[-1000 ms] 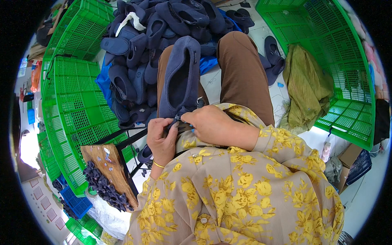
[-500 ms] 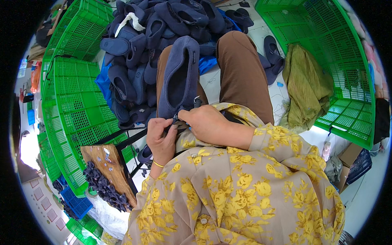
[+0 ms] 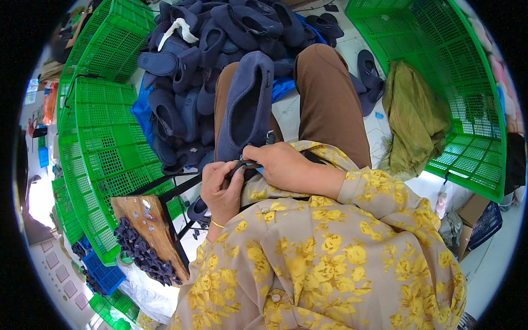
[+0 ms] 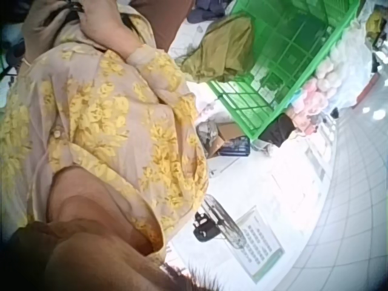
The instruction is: The person sits on the floor and sews a dark blue slip-on shoe using a needle and thread. They repeatedly insert the needle into the shoe's upper, pull the thread through, and adjust the shoe's position. The person handles multiple shoes from a nearby pile, working on one at a time.
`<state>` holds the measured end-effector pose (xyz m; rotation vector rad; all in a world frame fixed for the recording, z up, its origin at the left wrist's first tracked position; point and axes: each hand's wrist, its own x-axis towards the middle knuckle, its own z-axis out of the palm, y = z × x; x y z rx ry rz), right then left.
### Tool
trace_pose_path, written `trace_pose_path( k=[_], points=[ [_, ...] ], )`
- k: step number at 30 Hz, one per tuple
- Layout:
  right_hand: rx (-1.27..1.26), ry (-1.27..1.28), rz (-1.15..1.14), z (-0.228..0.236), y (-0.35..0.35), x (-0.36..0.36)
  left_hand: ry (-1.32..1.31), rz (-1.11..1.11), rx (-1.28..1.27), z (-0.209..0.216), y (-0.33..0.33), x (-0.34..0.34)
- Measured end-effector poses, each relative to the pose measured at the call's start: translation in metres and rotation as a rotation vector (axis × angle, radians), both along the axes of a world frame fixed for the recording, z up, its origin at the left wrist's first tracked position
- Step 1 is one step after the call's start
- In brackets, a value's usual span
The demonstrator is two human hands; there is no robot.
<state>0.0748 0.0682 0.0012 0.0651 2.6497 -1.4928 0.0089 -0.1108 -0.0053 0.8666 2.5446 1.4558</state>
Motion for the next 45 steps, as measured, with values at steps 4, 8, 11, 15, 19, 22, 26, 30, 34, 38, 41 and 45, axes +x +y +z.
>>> trace_pose_path(
  k=[4,8,11,15,19,22,26,30,34,38,41,45],
  points=[
    [-0.034,-0.029,0.022,0.003,0.004,0.002,0.026,-0.004,-0.004,0.001,-0.001,0.001],
    [-0.074,-0.013,0.029,0.002,0.006,0.004,0.056,-0.031,0.016,-0.001,0.0,0.0],
    [-0.054,0.021,0.035,-0.006,0.006,0.004,0.074,-0.07,0.019,0.0,0.0,-0.002],
    [-0.088,-0.037,-0.008,-0.01,0.0,0.003,0.063,-0.092,0.022,-0.001,0.0,-0.002],
    [-0.158,-0.01,-0.022,-0.007,0.0,0.0,0.072,-0.115,0.04,-0.001,0.002,-0.002],
    [-0.198,-0.001,-0.021,-0.01,-0.001,-0.001,0.082,-0.097,0.041,-0.002,0.003,0.0],
    [-0.251,-0.082,0.022,0.006,0.003,-0.004,0.103,-0.108,0.033,-0.005,0.003,0.0],
    [-0.234,0.03,0.038,-0.005,-0.001,-0.007,0.139,-0.136,-0.006,-0.003,0.004,-0.001],
    [-0.142,-0.046,0.048,-0.002,0.002,-0.011,0.143,-0.105,0.023,-0.006,0.001,-0.002],
    [0.053,0.104,-0.025,0.003,-0.001,-0.01,0.089,-0.079,0.043,-0.007,-0.001,0.0],
    [0.342,0.272,-0.002,0.009,-0.002,-0.011,0.082,-0.093,0.029,-0.011,-0.003,-0.001],
    [0.512,0.573,0.111,0.01,-0.004,-0.025,0.078,-0.116,0.01,-0.015,-0.005,-0.003]
  ],
)
